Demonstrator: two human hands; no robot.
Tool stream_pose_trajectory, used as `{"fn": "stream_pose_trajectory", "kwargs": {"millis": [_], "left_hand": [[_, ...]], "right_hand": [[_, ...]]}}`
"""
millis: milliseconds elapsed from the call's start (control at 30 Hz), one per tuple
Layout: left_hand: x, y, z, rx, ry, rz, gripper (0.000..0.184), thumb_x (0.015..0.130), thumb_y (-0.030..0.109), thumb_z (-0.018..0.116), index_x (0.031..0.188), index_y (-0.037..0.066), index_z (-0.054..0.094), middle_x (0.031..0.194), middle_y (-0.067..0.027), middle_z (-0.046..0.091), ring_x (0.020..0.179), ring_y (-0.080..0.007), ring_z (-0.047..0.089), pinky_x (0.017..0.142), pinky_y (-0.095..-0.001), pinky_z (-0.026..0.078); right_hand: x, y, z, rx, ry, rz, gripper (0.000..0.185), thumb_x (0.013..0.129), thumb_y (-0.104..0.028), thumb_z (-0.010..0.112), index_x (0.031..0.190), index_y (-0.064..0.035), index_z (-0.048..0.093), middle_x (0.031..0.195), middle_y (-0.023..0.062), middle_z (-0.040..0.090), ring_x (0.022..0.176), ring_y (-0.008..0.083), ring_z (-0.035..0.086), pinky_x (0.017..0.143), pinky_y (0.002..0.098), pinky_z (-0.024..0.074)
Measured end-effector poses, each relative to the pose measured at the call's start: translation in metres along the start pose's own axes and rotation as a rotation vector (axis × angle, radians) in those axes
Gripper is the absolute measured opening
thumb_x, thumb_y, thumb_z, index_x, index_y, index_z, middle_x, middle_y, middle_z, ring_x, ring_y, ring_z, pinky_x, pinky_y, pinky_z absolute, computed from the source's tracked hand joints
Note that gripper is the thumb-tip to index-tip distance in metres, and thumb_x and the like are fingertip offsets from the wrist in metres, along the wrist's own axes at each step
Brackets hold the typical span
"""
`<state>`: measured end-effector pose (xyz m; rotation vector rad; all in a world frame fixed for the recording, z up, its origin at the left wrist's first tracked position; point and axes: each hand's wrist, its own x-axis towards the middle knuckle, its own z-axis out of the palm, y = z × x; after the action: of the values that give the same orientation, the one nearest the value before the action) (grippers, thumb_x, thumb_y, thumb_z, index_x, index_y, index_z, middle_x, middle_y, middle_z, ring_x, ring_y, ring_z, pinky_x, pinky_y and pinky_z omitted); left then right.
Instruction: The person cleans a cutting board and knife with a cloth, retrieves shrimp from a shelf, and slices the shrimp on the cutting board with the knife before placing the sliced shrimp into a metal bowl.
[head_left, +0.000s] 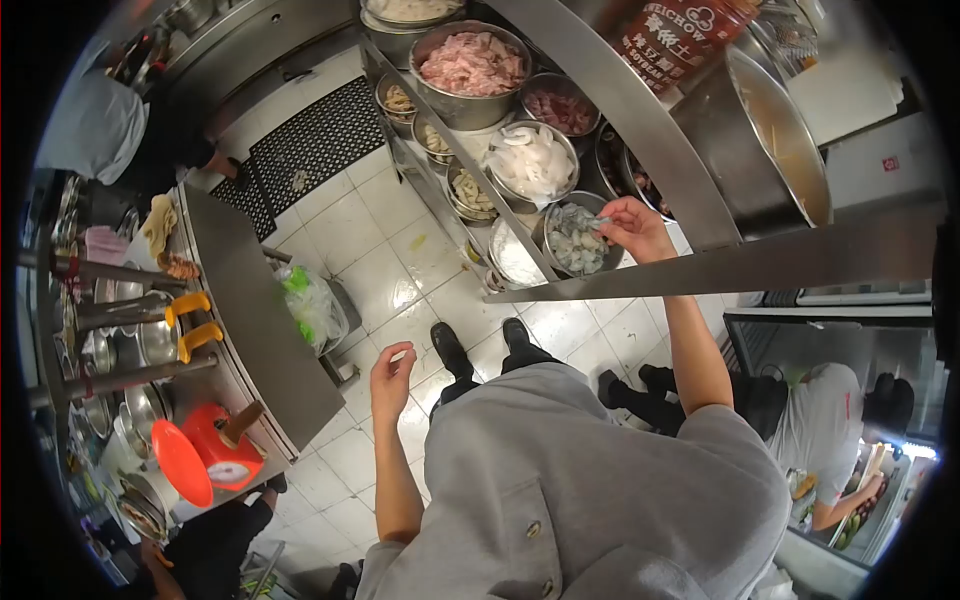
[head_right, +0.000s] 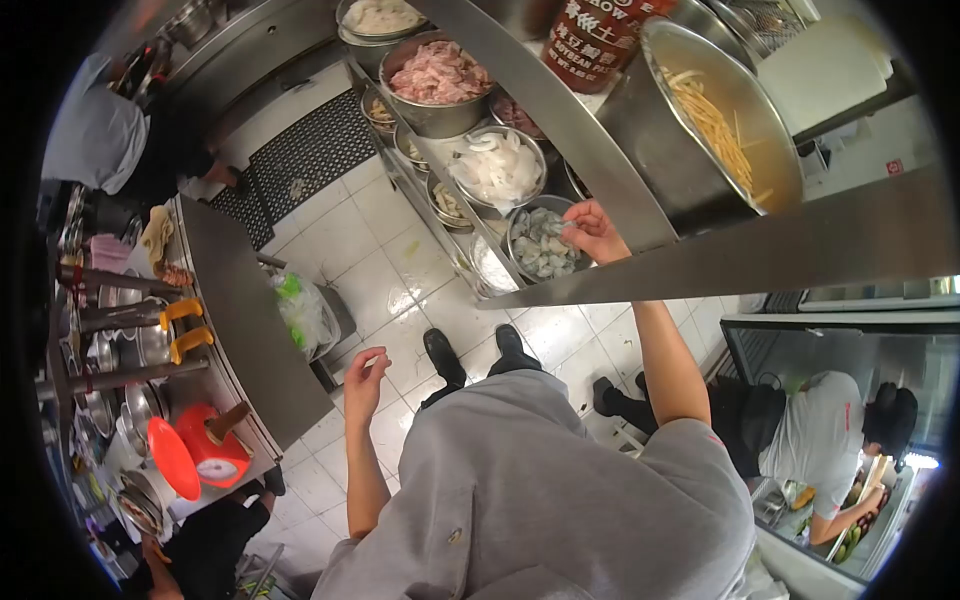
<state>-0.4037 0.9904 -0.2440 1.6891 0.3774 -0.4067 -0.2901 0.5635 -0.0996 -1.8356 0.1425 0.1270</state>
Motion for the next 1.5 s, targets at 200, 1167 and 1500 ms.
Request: {"fn": "stream_pose_trajectory", "kwargs": {"millis": [200,1167,1500], "left_hand": [[0.015,0.012,0.026,-0.019,-0.155,0.022,0.026,0.096,0.023,0.067,0.117,0.007,0.067,0.095,-0.0091,0.073,0.090,-0.0111,0.064,0.082,-0.0249,0.047],[-0.011,-0.015,0.008,-0.004,-0.113,0.082,0.026,0.095,0.023,0.068,0.114,0.005,0.068,0.092,-0.0059,0.070,0.085,-0.0110,0.064,0.074,-0.0245,0.048],[-0.017,0.005,0.048,0.018,-0.102,0.110,0.025,0.095,0.022,0.069,0.114,0.005,0.067,0.092,-0.0064,0.070,0.085,-0.0105,0.064,0.078,-0.0243,0.048]], "right_hand": [[-0.011,0.016,0.004,-0.882,-0.092,-0.286,0.034,0.079,-0.009,0.073,0.113,-0.0072,0.069,0.098,0.0116,0.063,0.098,0.0356,0.063,0.090,0.0397,0.0503],[0.000,0.001,-0.005,-0.449,-0.061,0.163,0.021,0.086,-0.012,0.069,0.106,-0.0095,0.065,0.100,0.0065,0.065,0.091,0.0151,0.064,0.076,0.0323,0.0514],[-0.008,0.034,-0.016,0.841,-0.080,0.022,0.036,0.098,-0.018,0.062,0.129,0.0008,0.057,0.115,0.0100,0.067,0.102,0.0154,0.065,0.089,0.0291,0.0528]]}}
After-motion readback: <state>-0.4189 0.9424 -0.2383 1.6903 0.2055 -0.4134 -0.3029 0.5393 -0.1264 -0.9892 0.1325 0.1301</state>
